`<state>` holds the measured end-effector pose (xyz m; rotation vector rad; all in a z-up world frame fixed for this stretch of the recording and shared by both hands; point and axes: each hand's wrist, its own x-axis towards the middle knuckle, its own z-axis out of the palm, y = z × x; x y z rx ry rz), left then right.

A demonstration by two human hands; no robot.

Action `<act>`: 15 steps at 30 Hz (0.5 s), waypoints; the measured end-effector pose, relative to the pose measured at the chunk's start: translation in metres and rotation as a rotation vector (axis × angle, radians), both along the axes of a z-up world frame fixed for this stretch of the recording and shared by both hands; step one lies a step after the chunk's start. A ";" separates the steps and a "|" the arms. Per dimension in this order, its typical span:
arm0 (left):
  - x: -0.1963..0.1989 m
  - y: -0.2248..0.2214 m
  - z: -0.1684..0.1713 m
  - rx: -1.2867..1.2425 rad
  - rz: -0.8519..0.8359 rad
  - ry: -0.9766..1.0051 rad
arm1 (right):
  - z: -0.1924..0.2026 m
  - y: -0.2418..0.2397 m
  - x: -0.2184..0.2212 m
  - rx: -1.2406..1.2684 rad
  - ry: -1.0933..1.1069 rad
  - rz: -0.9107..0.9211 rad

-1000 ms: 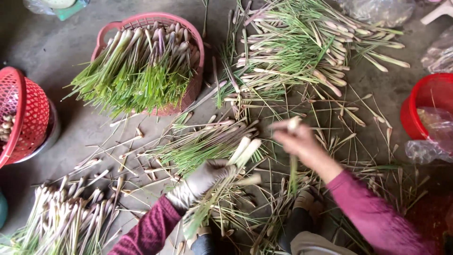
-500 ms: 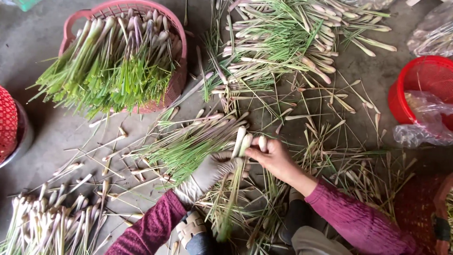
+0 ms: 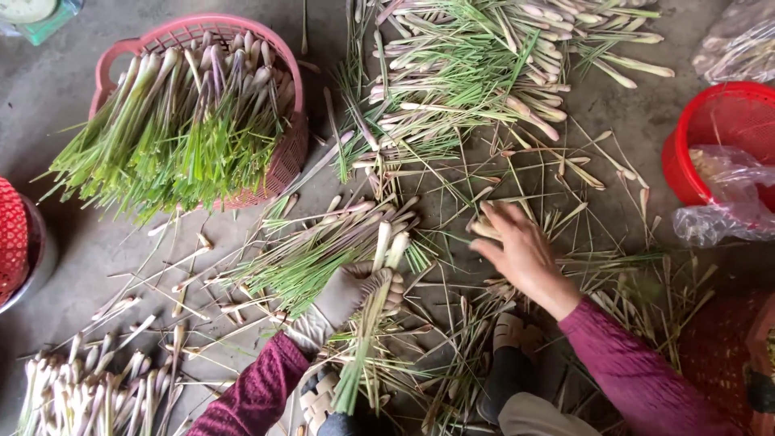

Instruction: Cleaning and trimming lemongrass stalks by peeling off outer layers and sorting them into baskets

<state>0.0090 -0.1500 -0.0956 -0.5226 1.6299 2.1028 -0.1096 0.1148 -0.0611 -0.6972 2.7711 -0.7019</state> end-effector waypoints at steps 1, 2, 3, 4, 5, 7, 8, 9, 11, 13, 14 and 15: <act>-0.003 0.005 -0.001 0.056 0.021 -0.025 | -0.001 -0.003 0.003 -0.266 -0.243 0.013; -0.001 0.011 -0.003 0.114 0.042 -0.060 | -0.003 -0.004 0.010 -0.532 -0.494 0.024; -0.002 0.017 -0.005 0.119 0.042 -0.068 | -0.008 -0.016 0.025 -0.528 -0.501 0.020; -0.005 0.022 -0.007 0.111 -0.032 -0.053 | -0.012 -0.028 0.038 -0.626 -0.683 -0.013; -0.009 0.027 -0.008 0.102 -0.105 -0.039 | -0.015 -0.041 0.051 -0.723 -0.866 -0.048; -0.010 0.026 -0.056 0.141 -0.085 -0.096 | -0.033 -0.033 0.045 -0.814 -0.865 -0.109; -0.011 0.024 -0.080 0.175 -0.063 -0.147 | -0.043 -0.030 0.042 -0.908 -0.857 -0.166; -0.012 0.027 -0.065 0.175 -0.064 -0.149 | -0.049 -0.026 0.039 -0.908 -0.858 -0.168; -0.015 0.033 -0.033 0.087 -0.279 -0.165 | -0.061 -0.020 0.032 -0.937 -0.837 -0.147; -0.012 0.033 -0.025 0.103 -0.292 -0.135 | -0.048 -0.025 0.037 -0.916 -0.863 -0.125; -0.010 0.033 -0.021 0.118 -0.303 -0.102 | -0.041 -0.028 0.039 -0.896 -0.887 -0.100; -0.010 0.034 -0.023 0.118 -0.306 -0.104 | -0.046 -0.029 0.041 -0.897 -0.887 -0.104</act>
